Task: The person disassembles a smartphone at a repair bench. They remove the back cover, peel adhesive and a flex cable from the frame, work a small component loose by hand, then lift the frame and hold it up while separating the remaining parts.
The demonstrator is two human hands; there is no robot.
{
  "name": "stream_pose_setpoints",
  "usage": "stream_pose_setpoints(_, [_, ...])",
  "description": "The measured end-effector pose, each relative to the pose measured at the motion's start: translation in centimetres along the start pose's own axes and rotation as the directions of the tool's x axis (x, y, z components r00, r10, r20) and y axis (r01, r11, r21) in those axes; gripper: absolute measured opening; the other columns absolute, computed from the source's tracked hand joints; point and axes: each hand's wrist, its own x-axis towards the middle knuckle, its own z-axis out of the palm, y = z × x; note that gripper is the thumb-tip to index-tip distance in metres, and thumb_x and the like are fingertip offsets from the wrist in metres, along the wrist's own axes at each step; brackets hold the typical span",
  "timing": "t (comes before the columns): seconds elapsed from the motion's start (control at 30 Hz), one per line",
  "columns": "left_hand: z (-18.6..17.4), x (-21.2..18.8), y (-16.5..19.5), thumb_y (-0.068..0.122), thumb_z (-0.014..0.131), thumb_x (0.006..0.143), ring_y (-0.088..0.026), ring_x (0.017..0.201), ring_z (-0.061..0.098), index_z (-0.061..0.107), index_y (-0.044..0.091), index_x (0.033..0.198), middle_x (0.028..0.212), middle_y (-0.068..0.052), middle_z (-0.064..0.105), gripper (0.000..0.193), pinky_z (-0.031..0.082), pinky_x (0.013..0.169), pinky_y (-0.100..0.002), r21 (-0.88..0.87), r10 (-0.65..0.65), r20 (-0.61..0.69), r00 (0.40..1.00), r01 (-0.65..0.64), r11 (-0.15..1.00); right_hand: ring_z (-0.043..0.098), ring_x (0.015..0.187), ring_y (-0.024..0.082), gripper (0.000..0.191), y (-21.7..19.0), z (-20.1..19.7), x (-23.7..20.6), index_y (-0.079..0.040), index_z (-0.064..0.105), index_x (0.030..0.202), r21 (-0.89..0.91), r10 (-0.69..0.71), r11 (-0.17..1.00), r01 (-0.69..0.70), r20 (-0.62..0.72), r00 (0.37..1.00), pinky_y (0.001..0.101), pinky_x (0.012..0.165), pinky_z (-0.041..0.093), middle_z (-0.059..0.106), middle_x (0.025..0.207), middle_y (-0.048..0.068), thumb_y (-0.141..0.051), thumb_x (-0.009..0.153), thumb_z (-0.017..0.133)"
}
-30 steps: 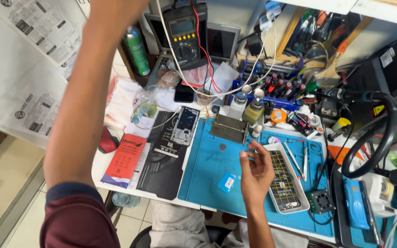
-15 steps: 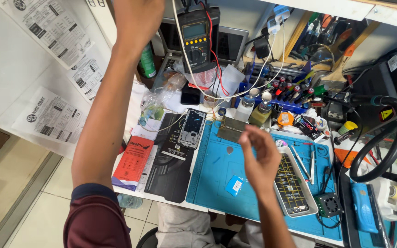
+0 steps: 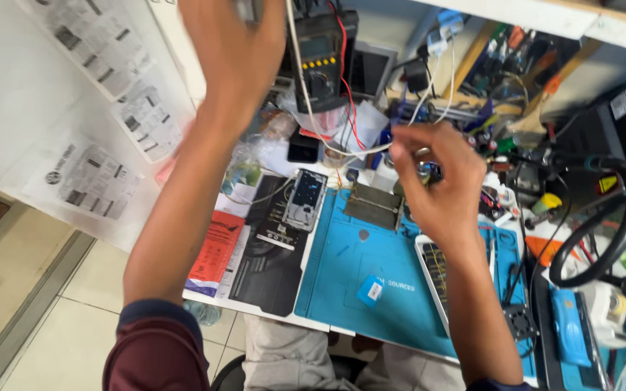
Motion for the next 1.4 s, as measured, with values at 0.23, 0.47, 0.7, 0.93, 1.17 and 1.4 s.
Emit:
stream_pose_setpoints(0.23, [-5.1,-18.8,8.3,0.001,0.069,0.096,-0.03,0.088,0.064,0.062,0.002,0.11,0.096,-0.013,0.065,0.016,0.053,0.076,-0.038,-0.245,-0.051,0.318,0.947,0.134,0.96,0.07,0.092,0.014,0.025,4.2,-7.3,-12.0,0.0,0.071,0.119,-0.038,0.411,0.911,-0.41,0.154,0.899,0.0256,0.076,0.056,0.072,0.101,0.009,-0.002,0.095,0.072])
stream_pose_setpoints(0.47, [-6.0,-35.9,14.6,0.004,0.072,0.091,-0.028,0.1,0.064,0.066,0.004,0.114,0.102,-0.01,0.066,0.024,0.056,0.083,-0.037,-0.051,-0.468,0.605,0.644,0.618,0.784,0.07,0.093,0.013,0.026,5.4,-14.0,-26.0,-0.001,0.071,0.122,-0.154,0.659,0.749,-0.644,0.081,0.747,0.0255,0.078,0.056,0.073,0.102,0.009,-0.004,0.097,0.071])
stream_pose_setpoints(0.7, [-2.7,-39.4,17.7,0.017,0.078,0.085,-0.038,0.121,0.051,0.061,0.001,0.129,0.133,-0.017,0.056,0.05,0.04,0.101,-0.05,0.088,-0.304,0.807,0.506,0.406,0.91,0.063,0.101,0.03,0.029,6.4,-13.6,-30.2,-0.001,0.072,0.119,-0.401,0.559,0.769,-0.498,0.043,0.828,0.0355,0.077,0.052,0.068,0.113,0.016,-0.008,0.091,0.078])
stream_pose_setpoints(0.93, [-0.5,-38.2,17.6,0.017,0.079,0.084,-0.035,0.115,0.052,0.055,0.001,0.145,0.138,-0.014,0.059,0.067,0.043,0.097,-0.048,0.027,-0.16,0.901,0.404,0.315,0.949,0.06,0.097,0.034,0.037,7.9,-12.3,-30.1,-0.001,0.07,0.121,-0.554,0.595,0.699,-0.451,0.101,0.798,0.0435,0.085,0.049,0.069,0.109,0.015,-0.011,0.088,0.083])
stream_pose_setpoints(1.17, [-0.6,-37.5,15.8,0.005,0.083,0.08,-0.035,0.109,0.061,0.059,0.002,0.137,0.119,-0.017,0.06,0.062,0.05,0.091,-0.043,-0.095,-0.159,0.893,0.421,0.522,0.847,0.068,0.098,0.033,0.045,6.1,-10.5,-30.2,0.0,0.067,0.125,-0.572,0.629,0.645,-0.506,0.022,0.777,0.0435,0.083,0.053,0.068,0.11,0.016,-0.011,0.085,0.085])
stream_pose_setpoints(1.4, [0.0,-37.0,15.4,0.002,0.081,0.09,-0.019,0.085,0.077,0.058,-0.002,0.123,0.099,-0.012,0.076,0.041,0.063,0.065,-0.028,-0.185,-0.422,0.854,0.304,0.936,0.299,0.07,0.093,0.034,0.056,5.7,-8.4,-28.7,0.001,0.065,0.128,-0.614,0.736,0.536,-0.579,0.005,0.677,0.0455,0.076,0.053,0.068,0.106,0.018,-0.012,0.079,0.088])
